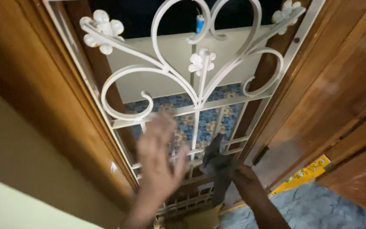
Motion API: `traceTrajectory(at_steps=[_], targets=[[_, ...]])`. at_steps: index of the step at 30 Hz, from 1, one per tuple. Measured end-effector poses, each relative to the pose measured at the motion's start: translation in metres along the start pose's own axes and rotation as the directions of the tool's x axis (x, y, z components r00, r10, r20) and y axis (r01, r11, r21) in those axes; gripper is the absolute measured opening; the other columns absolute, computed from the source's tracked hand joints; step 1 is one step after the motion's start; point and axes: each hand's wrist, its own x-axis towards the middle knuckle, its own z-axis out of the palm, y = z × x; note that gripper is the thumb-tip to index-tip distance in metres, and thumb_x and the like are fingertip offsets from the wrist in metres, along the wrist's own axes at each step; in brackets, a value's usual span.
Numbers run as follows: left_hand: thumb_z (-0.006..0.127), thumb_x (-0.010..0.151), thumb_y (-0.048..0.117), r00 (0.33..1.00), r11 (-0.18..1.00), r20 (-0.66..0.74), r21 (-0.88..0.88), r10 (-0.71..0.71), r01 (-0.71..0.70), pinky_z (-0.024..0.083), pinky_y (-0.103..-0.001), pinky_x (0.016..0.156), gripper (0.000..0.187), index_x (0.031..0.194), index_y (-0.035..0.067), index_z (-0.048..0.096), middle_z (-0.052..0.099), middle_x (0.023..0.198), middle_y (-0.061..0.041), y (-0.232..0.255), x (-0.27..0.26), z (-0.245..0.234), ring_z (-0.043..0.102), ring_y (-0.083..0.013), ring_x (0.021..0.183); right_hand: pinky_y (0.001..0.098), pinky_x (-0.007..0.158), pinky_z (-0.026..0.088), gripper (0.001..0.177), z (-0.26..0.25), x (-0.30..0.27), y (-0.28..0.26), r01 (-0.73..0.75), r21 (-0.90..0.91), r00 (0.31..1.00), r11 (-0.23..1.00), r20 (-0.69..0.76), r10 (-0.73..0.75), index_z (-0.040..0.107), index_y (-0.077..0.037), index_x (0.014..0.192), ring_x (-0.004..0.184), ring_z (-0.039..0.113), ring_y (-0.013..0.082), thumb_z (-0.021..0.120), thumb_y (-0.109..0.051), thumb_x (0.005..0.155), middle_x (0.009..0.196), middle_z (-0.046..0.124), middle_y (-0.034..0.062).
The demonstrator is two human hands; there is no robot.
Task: The person wipes a white metal security grille with a grey cloth. They systematically clean the decorative floral and heart-shaped patterns, as well as the vertical bars, using both hands to maneuver the cloth around the intricate design.
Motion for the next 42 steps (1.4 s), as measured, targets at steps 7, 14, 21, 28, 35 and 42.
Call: traceTrajectory(at_steps=[7,14,21,28,35,42], targets=[[0.059,0.102,0.042,0.669,0.709,0.737,-0.425,-0.09,0.563,0.042,-0.05,0.113,0.063,0.153,0.006,0.047,0.053,0.151,-0.019,-0.025,-0.104,0.049,0.051,-0.0335,0.14,0.0412,0.093,0.052,0.037,-0.029,0.003,0.021,-0.218,0.522,0.976,0.825,0.134,0.174,0.071,-0.001,0.114,0.104,0.067,0.0257,0.066,-0.028,0.089,0.113,0.071,0.0118],[0.07,0.103,0.034,0.507,0.413,0.856,-0.427,-0.104,0.804,0.053,-0.034,0.075,0.03,0.108,0.005,0.075,0.071,0.086,-0.003,-0.041,-0.16,0.062,0.064,-0.0156,0.079,0.0388,0.083,0.056,0.026,-0.028,0.04,0.013,-0.328,0.059,0.94,0.943,0.115,0.32,0.075,-0.001,0.104,0.088,0.071,0.0231,0.074,-0.02,0.086,0.094,0.076,0.0104],[0.065,0.101,0.024,0.688,0.046,0.487,-0.798,-0.538,0.601,0.058,-0.035,0.082,0.019,0.104,0.006,0.072,0.075,0.094,-0.007,-0.03,-0.157,0.035,0.072,-0.0172,0.084,0.0315,0.08,0.061,0.038,-0.014,0.059,-0.011,0.178,-0.274,0.976,0.945,-0.075,-0.205,0.075,-0.008,0.102,0.087,0.075,0.0168,0.059,-0.042,0.102,0.104,0.08,0.006],[0.066,0.095,0.015,0.773,0.699,0.045,-0.396,-0.633,0.596,0.048,-0.036,0.071,0.042,0.135,0.003,0.061,0.066,0.124,-0.014,-0.004,-0.074,0.086,0.061,-0.0266,0.086,0.0434,0.105,0.053,0.033,-0.09,0.116,-0.037,0.371,-0.874,0.369,0.315,-0.173,-0.913,0.059,-0.003,0.132,0.124,0.063,0.032,0.055,-0.031,0.116,0.131,0.062,0.0217],[0.073,0.099,0.018,0.781,0.768,-0.103,-0.297,-0.616,0.567,0.038,-0.027,0.052,0.025,0.118,0.001,0.069,0.063,0.072,-0.005,-0.005,-0.005,0.147,0.047,-0.0107,0.059,0.0653,0.126,0.03,0.067,-0.101,0.144,-0.081,0.168,-0.982,0.368,0.086,-0.019,-0.93,0.028,-0.002,0.163,0.152,0.03,0.0501,0.058,-0.035,0.113,0.165,0.023,0.0338],[0.07,0.103,0.012,0.85,0.627,0.149,-0.613,-0.505,0.481,0.04,-0.027,0.069,0.018,0.112,-0.003,0.072,0.063,0.086,0.004,-0.06,-0.009,0.159,0.049,-0.0082,0.079,0.0705,0.128,0.017,0.076,-0.08,0.125,-0.113,0.236,-0.967,0.459,0.092,0.027,-0.888,0.015,-0.002,0.168,0.157,0.015,0.0527,0.058,-0.028,0.11,0.165,0.007,0.0352]])
